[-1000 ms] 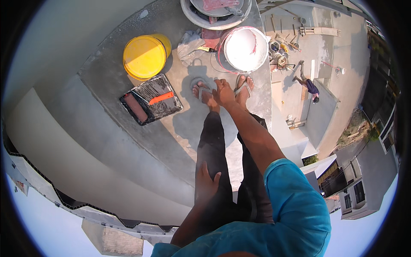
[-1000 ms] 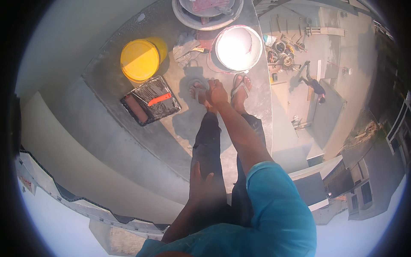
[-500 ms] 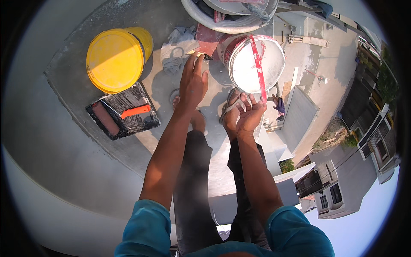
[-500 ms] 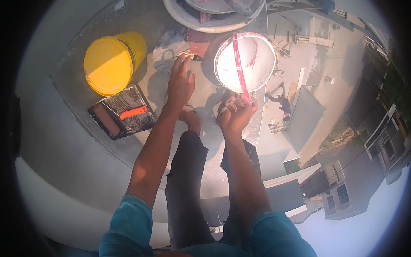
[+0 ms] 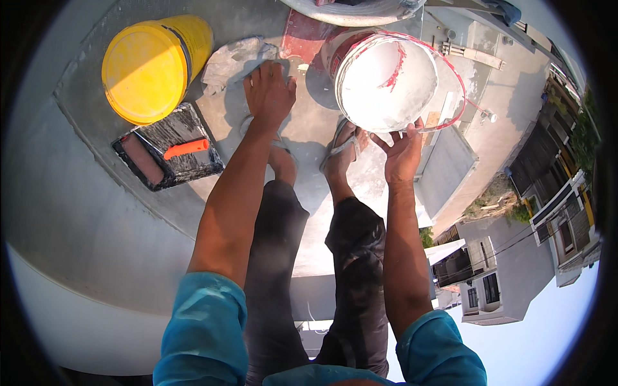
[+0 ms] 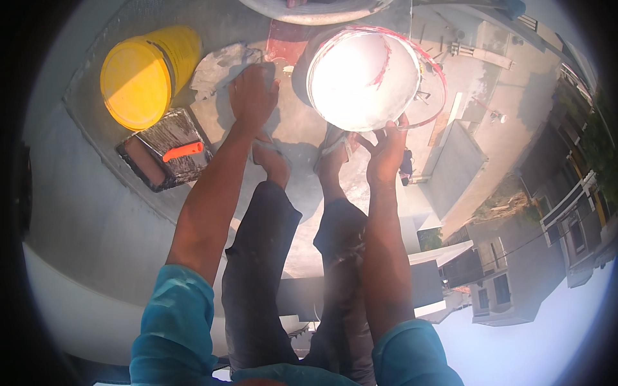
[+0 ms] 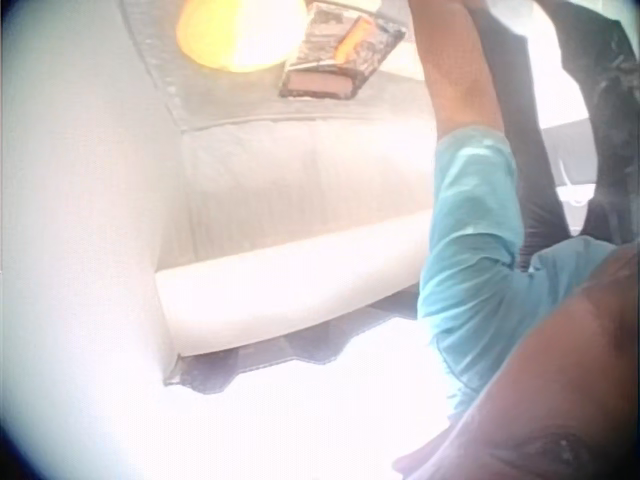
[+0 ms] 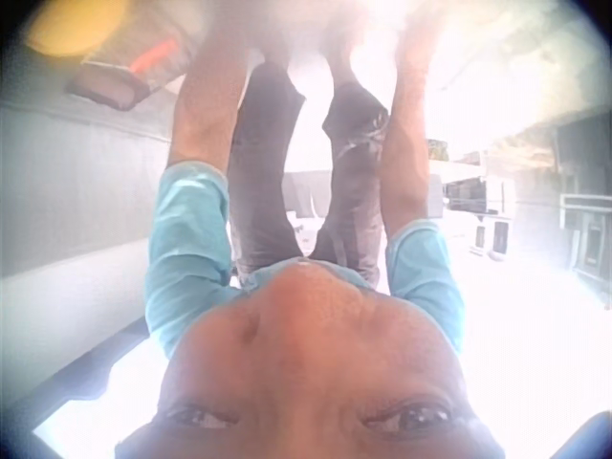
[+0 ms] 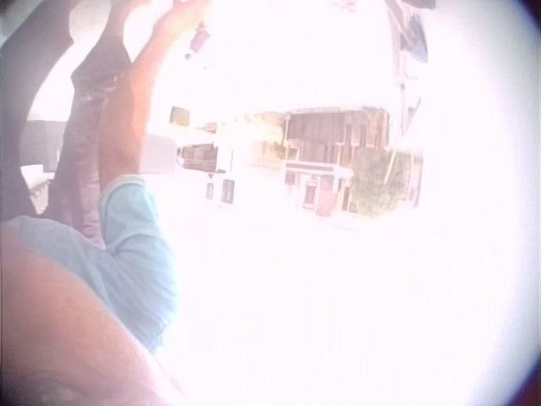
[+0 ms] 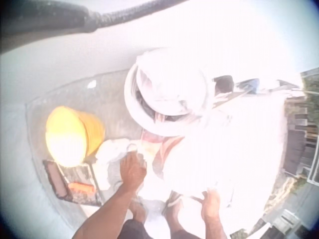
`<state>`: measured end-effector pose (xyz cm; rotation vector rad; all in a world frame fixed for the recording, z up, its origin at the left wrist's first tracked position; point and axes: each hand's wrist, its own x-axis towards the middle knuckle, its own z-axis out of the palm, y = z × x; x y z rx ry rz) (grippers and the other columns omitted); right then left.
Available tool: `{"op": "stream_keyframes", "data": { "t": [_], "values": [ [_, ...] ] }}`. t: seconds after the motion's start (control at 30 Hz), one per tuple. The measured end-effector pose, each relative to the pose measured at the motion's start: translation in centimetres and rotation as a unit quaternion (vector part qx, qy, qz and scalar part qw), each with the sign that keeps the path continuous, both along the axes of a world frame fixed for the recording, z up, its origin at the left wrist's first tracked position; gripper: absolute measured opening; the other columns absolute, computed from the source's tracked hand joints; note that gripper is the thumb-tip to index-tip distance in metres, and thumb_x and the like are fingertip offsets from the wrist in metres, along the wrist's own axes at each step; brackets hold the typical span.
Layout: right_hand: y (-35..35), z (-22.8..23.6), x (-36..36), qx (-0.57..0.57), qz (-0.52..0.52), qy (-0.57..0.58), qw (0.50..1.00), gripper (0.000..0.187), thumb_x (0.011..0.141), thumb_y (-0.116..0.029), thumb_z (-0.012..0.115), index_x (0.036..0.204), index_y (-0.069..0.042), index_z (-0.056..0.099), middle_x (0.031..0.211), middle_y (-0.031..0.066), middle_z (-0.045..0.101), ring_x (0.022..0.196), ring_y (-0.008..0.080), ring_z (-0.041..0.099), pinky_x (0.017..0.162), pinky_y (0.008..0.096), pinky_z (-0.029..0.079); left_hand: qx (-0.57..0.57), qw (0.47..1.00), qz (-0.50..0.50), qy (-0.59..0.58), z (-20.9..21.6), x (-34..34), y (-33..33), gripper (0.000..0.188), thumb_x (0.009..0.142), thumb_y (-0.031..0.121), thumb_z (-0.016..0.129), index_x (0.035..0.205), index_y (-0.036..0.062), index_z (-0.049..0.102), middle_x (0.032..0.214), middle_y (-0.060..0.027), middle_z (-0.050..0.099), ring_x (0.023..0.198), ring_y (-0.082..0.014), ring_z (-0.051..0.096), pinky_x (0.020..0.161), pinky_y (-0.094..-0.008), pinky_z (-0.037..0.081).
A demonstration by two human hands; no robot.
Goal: The person cleans a rooftop terrace by wiping surfaces with a cloth, handling paint buckets and a brush, and sweeping the floor with a broom. The person moves between areas, picks up and sets down tools, and performs repeated wiping and sweeping motions.
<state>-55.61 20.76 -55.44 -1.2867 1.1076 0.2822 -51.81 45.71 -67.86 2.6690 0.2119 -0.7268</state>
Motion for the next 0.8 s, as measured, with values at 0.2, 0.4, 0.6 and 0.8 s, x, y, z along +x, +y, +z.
{"op": "stream_keyframes", "data": {
  "t": [0.2,0.4,0.6,0.8],
  "values": [
    [-1.1,-2.4,1.1,0.033,0.018,0.077,0.996,0.069,0.091,-0.001,0.056,0.153,-0.002,0.027,0.134,0.0206,0.054,0.107,0.0303,0.066,0.077,0.0399,0.063,0.062,0.975,0.199,-0.078,-3.8,4.7,-5.7,0.065,0.082,0.029,0.075,0.128,-0.0053,0.046,0.123,-0.0218,0.057,0.113,-0.0376,0.057,0.099,-0.0455,0.046],
    [-1.3,-2.7,0.6,0.001,-0.024,0.056,0.998,0.041,0.092,-0.005,0.060,0.131,0.003,0.050,0.111,0.0180,0.067,0.086,0.0284,0.071,0.067,0.0397,0.061,-0.086,0.964,0.251,-0.033,-6.7,4.3,-3.4,0.037,0.083,0.030,0.072,0.105,0.0016,0.063,0.098,-0.0200,0.068,0.093,-0.0405,0.066,0.087,-0.0442,0.052],
    [-3.0,0.4,-0.8,0.045,-0.041,0.084,0.995,0.038,0.091,-0.006,0.063,0.127,0.002,0.054,0.110,0.0150,0.068,0.090,0.0268,0.071,0.068,0.0396,0.061,-0.208,0.870,0.433,0.109,-1.1,-1.0,-1.8,0.028,0.086,0.024,0.070,0.091,-0.0009,0.060,0.094,-0.0192,0.069,0.084,-0.0399,0.066,0.082,-0.0476,0.051],
    [-1.0,1.0,-1.3,0.031,-0.091,0.059,0.994,0.047,0.092,-0.006,0.062,0.137,-0.003,0.048,0.110,0.0150,0.067,0.089,0.0267,0.071,0.068,0.0395,0.062,-0.210,0.878,0.426,-0.061,11.3,-11.2,-1.2,0.013,0.092,0.006,0.061,0.094,-0.0015,0.050,0.108,-0.0180,0.063,0.102,-0.0253,0.065,0.091,-0.0381,0.052]
  ]
}}
